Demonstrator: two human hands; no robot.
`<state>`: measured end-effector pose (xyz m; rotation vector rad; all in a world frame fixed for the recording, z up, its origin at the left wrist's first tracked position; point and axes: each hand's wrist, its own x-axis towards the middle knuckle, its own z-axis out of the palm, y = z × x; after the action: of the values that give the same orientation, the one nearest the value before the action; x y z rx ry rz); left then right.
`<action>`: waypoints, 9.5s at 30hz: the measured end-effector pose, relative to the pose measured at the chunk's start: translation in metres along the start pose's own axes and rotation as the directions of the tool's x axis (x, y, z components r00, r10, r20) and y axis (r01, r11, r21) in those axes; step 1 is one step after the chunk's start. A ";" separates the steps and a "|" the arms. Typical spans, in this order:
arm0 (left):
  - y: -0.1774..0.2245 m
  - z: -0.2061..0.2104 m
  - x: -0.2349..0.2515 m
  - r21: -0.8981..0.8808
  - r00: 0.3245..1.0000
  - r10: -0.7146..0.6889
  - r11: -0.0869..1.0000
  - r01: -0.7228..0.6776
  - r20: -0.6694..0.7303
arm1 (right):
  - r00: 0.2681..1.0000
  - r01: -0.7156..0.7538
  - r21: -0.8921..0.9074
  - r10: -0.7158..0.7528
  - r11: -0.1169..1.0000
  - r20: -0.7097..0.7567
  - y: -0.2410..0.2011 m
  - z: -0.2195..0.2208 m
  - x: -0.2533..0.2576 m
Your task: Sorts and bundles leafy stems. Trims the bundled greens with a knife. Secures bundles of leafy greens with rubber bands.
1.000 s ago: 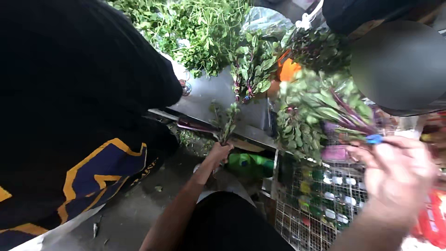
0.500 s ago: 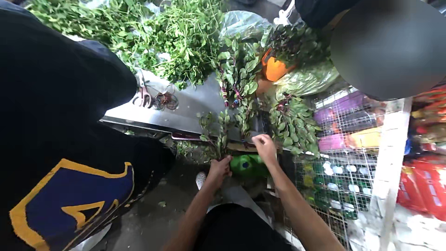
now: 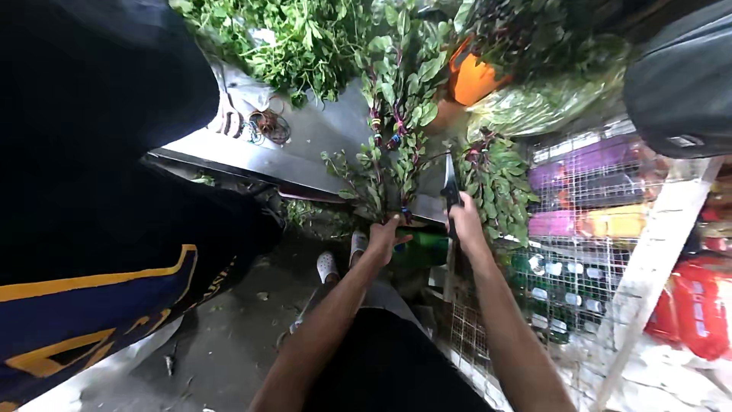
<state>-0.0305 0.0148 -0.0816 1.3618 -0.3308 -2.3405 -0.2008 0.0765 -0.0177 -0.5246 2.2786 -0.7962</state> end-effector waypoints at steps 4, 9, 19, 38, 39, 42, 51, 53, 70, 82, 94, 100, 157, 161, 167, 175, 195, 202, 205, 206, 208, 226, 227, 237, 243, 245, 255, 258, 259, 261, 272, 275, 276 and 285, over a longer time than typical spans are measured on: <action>-0.001 0.005 0.006 0.041 0.997 -0.026 0.999 0.023 0.078 | 0.998 0.028 0.129 -0.035 0.991 0.054 0.037 0.004 -0.097; 0.001 0.018 0.008 0.050 0.993 -0.056 0.997 0.051 0.108 | 0.999 0.022 0.081 -0.025 0.996 0.035 0.070 0.007 -0.129; 0.003 0.027 0.013 0.148 0.991 0.017 0.988 -0.037 0.132 | 0.974 0.035 -0.062 -0.020 0.997 0.226 0.063 -0.018 -0.125; -0.008 0.038 0.025 0.254 0.982 0.061 0.961 -0.106 0.180 | 0.955 -0.070 -0.034 0.077 0.997 0.287 0.082 -0.028 -0.133; -0.009 0.039 0.025 0.251 0.983 0.055 0.963 -0.099 0.176 | 0.954 -0.084 -0.003 0.082 0.996 0.289 0.082 -0.025 -0.133; -0.009 0.043 0.024 0.251 0.985 0.036 0.965 -0.079 0.171 | 0.961 -0.093 0.030 0.082 0.995 0.265 0.083 -0.016 -0.126; 0.008 0.059 0.011 0.329 0.954 0.164 0.912 -0.244 0.253 | 0.996 0.062 0.175 -0.073 0.983 0.058 0.079 -0.022 -0.126; 0.012 0.059 0.018 0.384 0.968 0.140 0.899 -0.212 0.208 | 0.996 0.078 0.120 -0.073 0.990 -0.043 0.071 -0.026 -0.110; 0.032 -0.003 -0.016 0.335 0.983 0.175 0.924 -0.184 0.057 | 0.956 0.116 -0.395 -0.210 0.911 -0.205 0.002 0.017 0.093; 0.037 -0.046 -0.031 0.458 0.994 0.032 0.885 -0.077 0.105 | 0.988 0.154 -0.266 -0.154 0.952 0.021 -0.006 0.033 0.019; 0.026 -0.033 -0.052 0.457 0.992 0.035 0.885 -0.089 0.125 | 0.990 0.130 -0.218 -0.113 0.967 0.090 -0.004 0.020 0.039; 0.028 -0.038 -0.073 0.455 0.982 0.077 0.878 -0.149 0.173 | 0.944 0.291 0.114 -0.266 0.950 -0.193 -0.023 -0.007 0.017; 0.008 0.098 -0.131 -0.060 0.943 0.243 0.970 -0.235 0.227 | 0.529 0.848 0.209 -0.752 0.487 -0.394 0.001 -0.021 -0.096; 0.020 0.078 -0.107 -0.077 0.961 0.209 0.977 -0.198 0.182 | 0.445 0.894 0.075 -0.858 0.442 -0.257 0.023 -0.024 -0.098; 0.062 0.035 -0.067 0.018 0.961 0.231 0.971 -0.236 0.150 | 0.766 0.616 -0.176 -0.531 0.768 0.363 0.050 -0.006 -0.107; 0.064 0.021 -0.050 0.287 0.973 0.177 0.934 -0.213 0.145 | 0.857 0.494 -0.214 -0.431 0.843 0.284 -0.034 0.022 -0.080; 0.007 -0.013 -0.021 0.383 0.990 0.138 0.915 -0.129 0.005 | 0.679 0.718 0.145 -0.731 0.681 0.069 -0.009 0.000 -0.044; 0.008 0.027 -0.031 -0.060 0.979 0.150 0.988 -0.143 0.135 | 0.645 0.747 0.091 -0.751 0.658 0.138 -0.036 0.021 -0.046; -0.001 0.025 -0.022 -0.043 0.985 0.107 0.994 -0.102 0.137 | 0.708 0.692 -0.101 -0.645 0.715 0.287 -0.029 0.033 -0.040; -0.005 0.024 -0.019 -0.033 0.987 0.098 0.995 -0.094 0.131 | 0.717 0.680 -0.143 -0.613 0.719 0.331 -0.022 0.034 -0.038; -0.013 0.024 -0.014 0.011 0.988 0.095 0.995 -0.097 0.123 | 0.722 0.673 -0.200 -0.573 0.712 0.388 -0.009 0.035 -0.037; -0.011 0.025 0.005 0.053 0.997 0.005 0.999 -0.009 0.077 | 0.671 0.731 -0.196 -0.636 0.654 0.381 0.031 0.047 -0.047; -0.011 0.026 0.007 0.066 0.999 0.033 0.997 -0.034 0.011 | 0.680 0.716 -0.178 -0.618 0.675 0.395 0.028 0.043 -0.044; 0.008 0.001 -0.026 -0.006 0.996 0.078 0.997 -0.078 -0.036 | 0.961 0.274 -0.379 -0.237 0.884 0.143 -0.002 0.028 0.019; 0.008 0.000 -0.036 -0.074 0.994 0.108 0.992 -0.106 0.019 | 0.989 0.047 -0.005 -0.046 0.999 0.141 0.000 0.013 0.032; 0.009 0.002 -0.037 -0.099 0.995 0.102 0.990 -0.099 0.022 | 0.985 -0.057 0.198 0.023 0.979 0.173 0.000 0.005 0.034; 0.005 0.026 -0.035 -0.098 0.995 0.074 0.993 -0.067 0.073 | 0.987 0.018 0.674 -0.122 0.739 0.107 0.008 -0.029 0.033; 0.009 0.035 -0.034 -0.112 0.993 0.086 0.991 -0.078 0.075 | 0.966 0.088 0.735 -0.239 0.672 0.102 0.004 -0.035 0.038; 0.006 0.036 -0.035 -0.113 0.994 0.083 0.991 -0.074 0.075 | 0.973 0.056 0.737 -0.204 0.674 0.112 0.007 -0.035 0.039; 0.002 0.037 -0.035 -0.128 0.994 0.078 0.989 -0.068 0.079 | 0.965 0.056 0.754 -0.229 0.654 0.128 0.010 -0.041 0.036; 0.002 0.049 -0.036 -0.111 0.996 0.076 0.991 -0.070 0.050 | 0.963 0.103 0.563 -0.224 0.820 0.150 -0.027 -0.040 0.054; 0.007 0.063 -0.031 -0.100 0.993 0.108 0.990 -0.104 0.041 | 0.939 0.164 0.531 -0.297 0.831 0.174 -0.036 -0.041 0.049; 0.006 0.068 -0.028 -0.109 0.993 0.114 0.988 -0.110 0.038 | 0.931 0.169 0.532 -0.311 0.829 0.189 -0.035 -0.040 0.044; -0.004 0.095 0.004 -0.045 0.992 0.056 0.998 -0.051 0.116 | 0.861 0.092 0.754 -0.432 0.650 0.267 -0.009 -0.025 0.035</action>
<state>-0.1155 0.0161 -0.0394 1.1849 -0.3463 -2.3746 -0.2415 0.0604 -0.0133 -0.5854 1.3171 -1.4770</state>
